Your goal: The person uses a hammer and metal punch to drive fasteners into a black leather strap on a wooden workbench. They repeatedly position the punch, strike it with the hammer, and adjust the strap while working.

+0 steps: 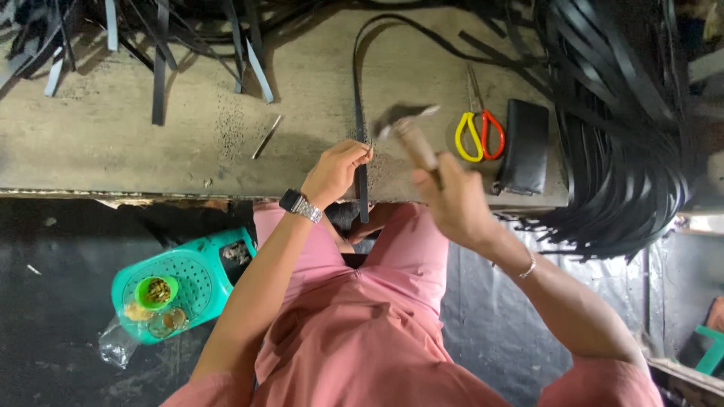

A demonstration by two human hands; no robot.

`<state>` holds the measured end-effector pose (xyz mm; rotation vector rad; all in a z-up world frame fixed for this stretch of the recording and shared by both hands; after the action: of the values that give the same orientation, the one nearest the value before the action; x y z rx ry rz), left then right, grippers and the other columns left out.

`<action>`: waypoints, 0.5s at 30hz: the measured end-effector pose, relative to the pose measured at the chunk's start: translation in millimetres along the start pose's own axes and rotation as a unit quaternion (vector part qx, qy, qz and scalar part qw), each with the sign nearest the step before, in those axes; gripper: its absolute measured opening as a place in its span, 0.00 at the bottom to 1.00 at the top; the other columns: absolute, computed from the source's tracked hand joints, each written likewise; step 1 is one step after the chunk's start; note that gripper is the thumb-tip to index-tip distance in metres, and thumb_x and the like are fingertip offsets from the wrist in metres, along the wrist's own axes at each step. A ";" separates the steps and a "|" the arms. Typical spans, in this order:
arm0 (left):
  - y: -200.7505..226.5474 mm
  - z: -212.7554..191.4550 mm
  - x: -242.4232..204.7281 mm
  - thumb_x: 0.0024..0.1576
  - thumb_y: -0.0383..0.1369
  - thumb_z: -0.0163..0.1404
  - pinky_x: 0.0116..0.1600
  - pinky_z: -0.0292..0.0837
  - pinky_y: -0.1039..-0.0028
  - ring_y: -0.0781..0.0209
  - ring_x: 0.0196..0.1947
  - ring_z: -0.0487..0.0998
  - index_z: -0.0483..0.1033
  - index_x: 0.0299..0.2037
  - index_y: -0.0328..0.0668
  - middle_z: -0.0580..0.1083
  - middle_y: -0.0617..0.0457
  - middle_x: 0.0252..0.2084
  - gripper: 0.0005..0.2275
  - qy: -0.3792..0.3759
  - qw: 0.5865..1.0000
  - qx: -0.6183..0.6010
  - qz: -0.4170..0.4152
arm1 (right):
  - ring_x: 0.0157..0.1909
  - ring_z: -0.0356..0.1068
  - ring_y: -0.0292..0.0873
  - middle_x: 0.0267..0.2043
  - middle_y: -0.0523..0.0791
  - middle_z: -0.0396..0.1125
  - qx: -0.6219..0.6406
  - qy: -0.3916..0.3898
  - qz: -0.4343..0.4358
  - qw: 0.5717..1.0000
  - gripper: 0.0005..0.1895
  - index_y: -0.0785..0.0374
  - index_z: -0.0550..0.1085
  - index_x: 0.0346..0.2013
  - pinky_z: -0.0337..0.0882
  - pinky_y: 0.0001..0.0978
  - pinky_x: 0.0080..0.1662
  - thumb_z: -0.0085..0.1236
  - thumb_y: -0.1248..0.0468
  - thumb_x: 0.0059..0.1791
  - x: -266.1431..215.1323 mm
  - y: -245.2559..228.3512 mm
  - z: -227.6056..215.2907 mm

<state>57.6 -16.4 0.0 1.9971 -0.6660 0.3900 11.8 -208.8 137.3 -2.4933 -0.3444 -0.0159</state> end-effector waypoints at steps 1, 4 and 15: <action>4.0 -2.3 1.5 0.65 0.22 0.48 0.41 0.77 0.64 0.44 0.36 0.80 0.73 0.35 0.38 0.76 0.47 0.35 0.06 0.000 1.000 -0.013 0.001 | 0.21 0.64 0.69 0.14 0.57 0.58 -0.015 0.067 -0.027 0.997 0.28 0.63 0.64 0.28 0.63 0.53 0.24 0.46 0.42 0.56 -3.3 -5.3 -18.6; 13.9 -5.9 5.4 0.65 0.21 0.46 0.41 0.78 0.64 0.43 0.36 0.80 0.74 0.35 0.37 0.76 0.47 0.35 0.06 0.005 1.000 -0.024 -0.004 | 0.09 0.48 0.32 0.10 0.31 0.54 0.148 0.218 -0.174 0.949 0.34 0.51 0.64 0.11 0.55 0.26 0.17 0.28 0.39 0.54 -5.2 -59.5 -73.1; 19.9 -5.1 -4.7 0.61 0.18 0.46 0.44 0.78 0.62 0.43 0.38 0.80 0.75 0.35 0.35 0.77 0.46 0.35 0.07 -0.009 1.000 -0.024 -0.017 | 0.28 0.72 0.48 0.22 0.46 0.69 0.064 0.075 0.071 0.993 0.22 0.59 0.67 0.32 0.68 0.39 0.30 0.55 0.44 0.54 -28.3 19.7 -16.1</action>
<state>42.0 -18.3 13.9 1.9662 -0.6459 0.3342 -9.6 -240.3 136.4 -2.3664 -0.1027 -0.1183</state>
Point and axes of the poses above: each hand's wrist, its own x-axis towards the middle knuckle, its own z-axis out of the palm, y = z × x, the point moved 7 cm from there along x, towards the middle knuckle
